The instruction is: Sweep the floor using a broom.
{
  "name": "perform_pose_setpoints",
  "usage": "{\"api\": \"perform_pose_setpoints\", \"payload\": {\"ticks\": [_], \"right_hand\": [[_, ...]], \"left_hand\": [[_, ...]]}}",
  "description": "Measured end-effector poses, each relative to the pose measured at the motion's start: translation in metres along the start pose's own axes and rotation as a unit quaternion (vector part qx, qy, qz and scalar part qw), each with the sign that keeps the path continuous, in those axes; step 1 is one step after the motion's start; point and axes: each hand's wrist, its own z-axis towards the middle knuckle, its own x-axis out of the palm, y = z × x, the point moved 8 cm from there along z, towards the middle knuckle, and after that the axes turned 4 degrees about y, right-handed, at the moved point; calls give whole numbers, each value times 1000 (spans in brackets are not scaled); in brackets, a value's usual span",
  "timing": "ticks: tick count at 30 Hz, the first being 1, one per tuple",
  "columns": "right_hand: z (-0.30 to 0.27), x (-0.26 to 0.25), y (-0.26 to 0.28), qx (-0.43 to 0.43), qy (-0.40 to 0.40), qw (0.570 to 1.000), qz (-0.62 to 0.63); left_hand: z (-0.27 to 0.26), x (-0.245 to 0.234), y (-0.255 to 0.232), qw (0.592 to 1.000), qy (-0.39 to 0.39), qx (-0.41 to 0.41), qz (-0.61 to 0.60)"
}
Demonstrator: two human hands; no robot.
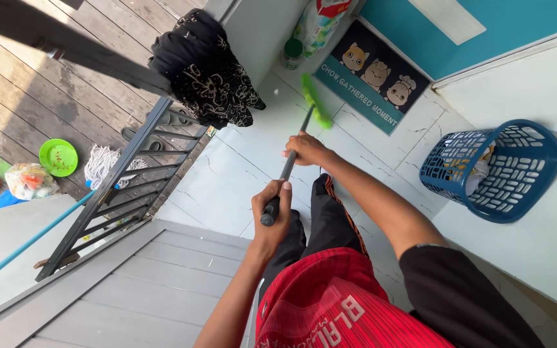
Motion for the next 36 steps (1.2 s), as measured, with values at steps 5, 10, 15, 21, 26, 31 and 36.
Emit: {"api": "perform_pose_setpoints", "payload": {"ticks": [5, 10, 15, 21, 26, 31, 36], "right_hand": [[45, 26, -20, -66, 118, 990, -41], [57, 72, 7, -166, 127, 978, 12], [33, 85, 39, -173, 137, 974, 43], [-82, -80, 119, -386, -155, 908, 45], [-52, -18, 32, -46, -53, 977, 203], [-120, -62, 6, 109, -61, 972, 198], [-205, -65, -15, 188, -166, 953, 171]], "left_hand": [[16, 16, 9, 983, -115, -132, 56], [32, 31, -37, 983, -122, -71, 115], [56, 59, -62, 981, -45, -34, 184], [70, 103, -75, 975, 137, -12, 177], [64, 116, -101, 970, 193, -15, 146], [26, 120, -112, 966, 229, 24, 116], [-19, 156, -108, 937, 339, 75, 45]]}}
